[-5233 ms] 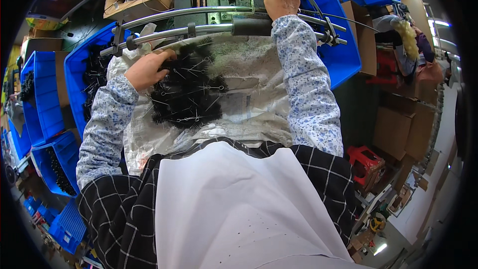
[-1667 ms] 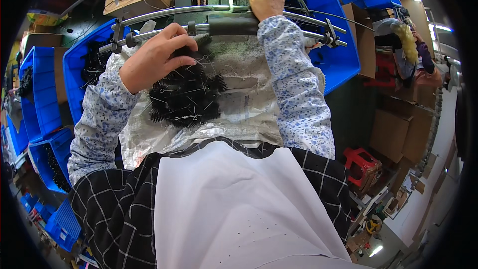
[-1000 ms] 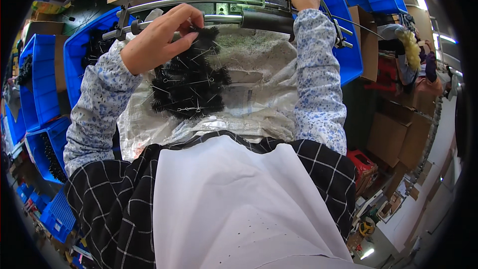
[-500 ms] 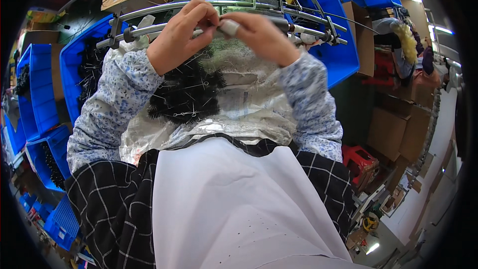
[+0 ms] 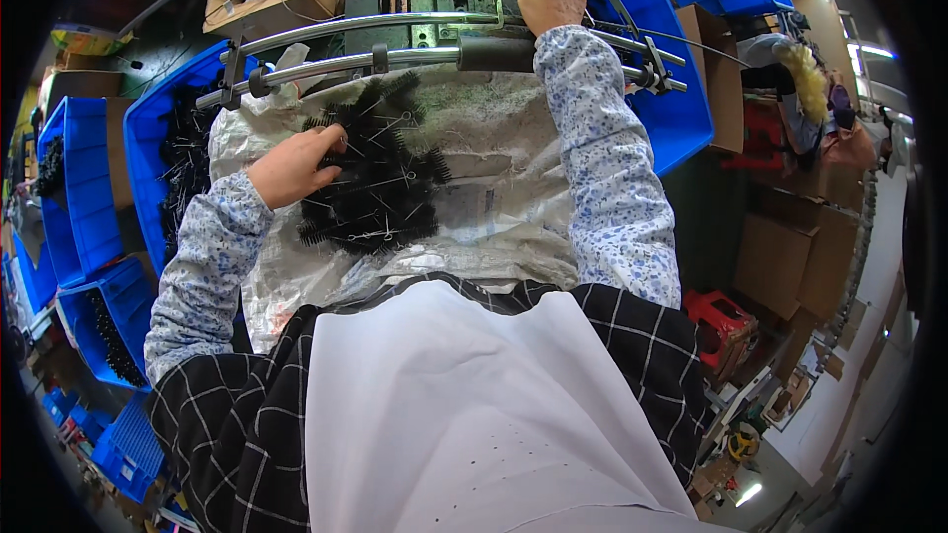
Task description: The person repeatedly picks up small black bristle brushes and metal wire loops from a white sack. They insert the wire loop into the brush head and then place the assembled unit into a green machine. The process is repeated continuously throughout the clip.
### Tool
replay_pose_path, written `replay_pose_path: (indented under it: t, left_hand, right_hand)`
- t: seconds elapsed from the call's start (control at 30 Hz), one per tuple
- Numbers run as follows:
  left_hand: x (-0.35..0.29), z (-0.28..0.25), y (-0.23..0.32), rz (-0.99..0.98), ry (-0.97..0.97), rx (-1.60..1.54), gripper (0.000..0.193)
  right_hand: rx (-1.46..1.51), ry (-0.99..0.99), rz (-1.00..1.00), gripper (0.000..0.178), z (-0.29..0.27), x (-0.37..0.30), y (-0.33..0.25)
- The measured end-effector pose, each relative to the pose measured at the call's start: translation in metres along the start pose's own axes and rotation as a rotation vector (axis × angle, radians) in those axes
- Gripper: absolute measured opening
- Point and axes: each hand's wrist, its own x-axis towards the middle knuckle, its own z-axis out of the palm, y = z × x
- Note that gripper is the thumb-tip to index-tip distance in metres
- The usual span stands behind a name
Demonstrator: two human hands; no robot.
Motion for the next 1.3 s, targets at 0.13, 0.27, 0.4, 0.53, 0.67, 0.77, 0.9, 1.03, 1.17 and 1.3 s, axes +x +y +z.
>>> replay_pose_path:
  t: [0.13, 0.27, 0.4, 0.53, 0.67, 0.77, 0.9, 1.03, 1.17, 1.3]
  left_hand:
    - [0.001, -0.008, 0.009, 0.041, 0.012, -0.031, 0.027]
    - [-0.002, -0.027, 0.029, 0.003, -0.022, -0.085, 0.022]
    - [-0.005, -0.040, 0.045, 0.052, 0.055, -0.130, 0.022]
    - [-0.013, -0.054, 0.047, 0.172, 0.217, -0.183, 0.024]
    - [-0.022, -0.072, 0.047, 0.161, 0.314, -0.196, 0.024]
    - [-0.017, -0.077, 0.052, 0.198, 0.339, -0.206, 0.024]
    - [-0.010, -0.077, 0.057, 0.248, 0.394, -0.199, 0.024]
    - [-0.004, -0.083, 0.059, 0.200, 0.292, -0.234, 0.034]
    - [0.001, -0.082, 0.059, 0.256, 0.307, -0.230, 0.035]
    - [-0.003, -0.082, 0.048, 0.263, 0.312, -0.262, 0.034]
  right_hand:
    - [0.028, 0.014, -0.025, 0.028, 0.004, 0.002, 0.001]
    - [0.069, 0.035, -0.046, 0.028, 0.007, 0.004, 0.006]
    - [0.108, -0.008, -0.078, 0.017, 0.006, 0.011, 0.002]
    - [-0.083, -0.003, -0.078, 0.036, -0.009, -0.002, 0.010]
    - [0.051, -0.002, 0.103, 0.039, 0.003, -0.014, 0.021]
    - [0.001, 0.077, 0.034, 0.040, 0.008, -0.013, 0.019]
    - [0.094, -0.025, 0.082, 0.037, 0.006, -0.006, -0.017]
    - [-0.025, -0.066, 0.060, 0.036, 0.007, -0.001, -0.054]
    - [-0.043, -0.034, 0.066, 0.037, -0.001, -0.006, -0.050]
    - [-0.011, -0.027, 0.094, 0.027, -0.005, -0.011, -0.014]
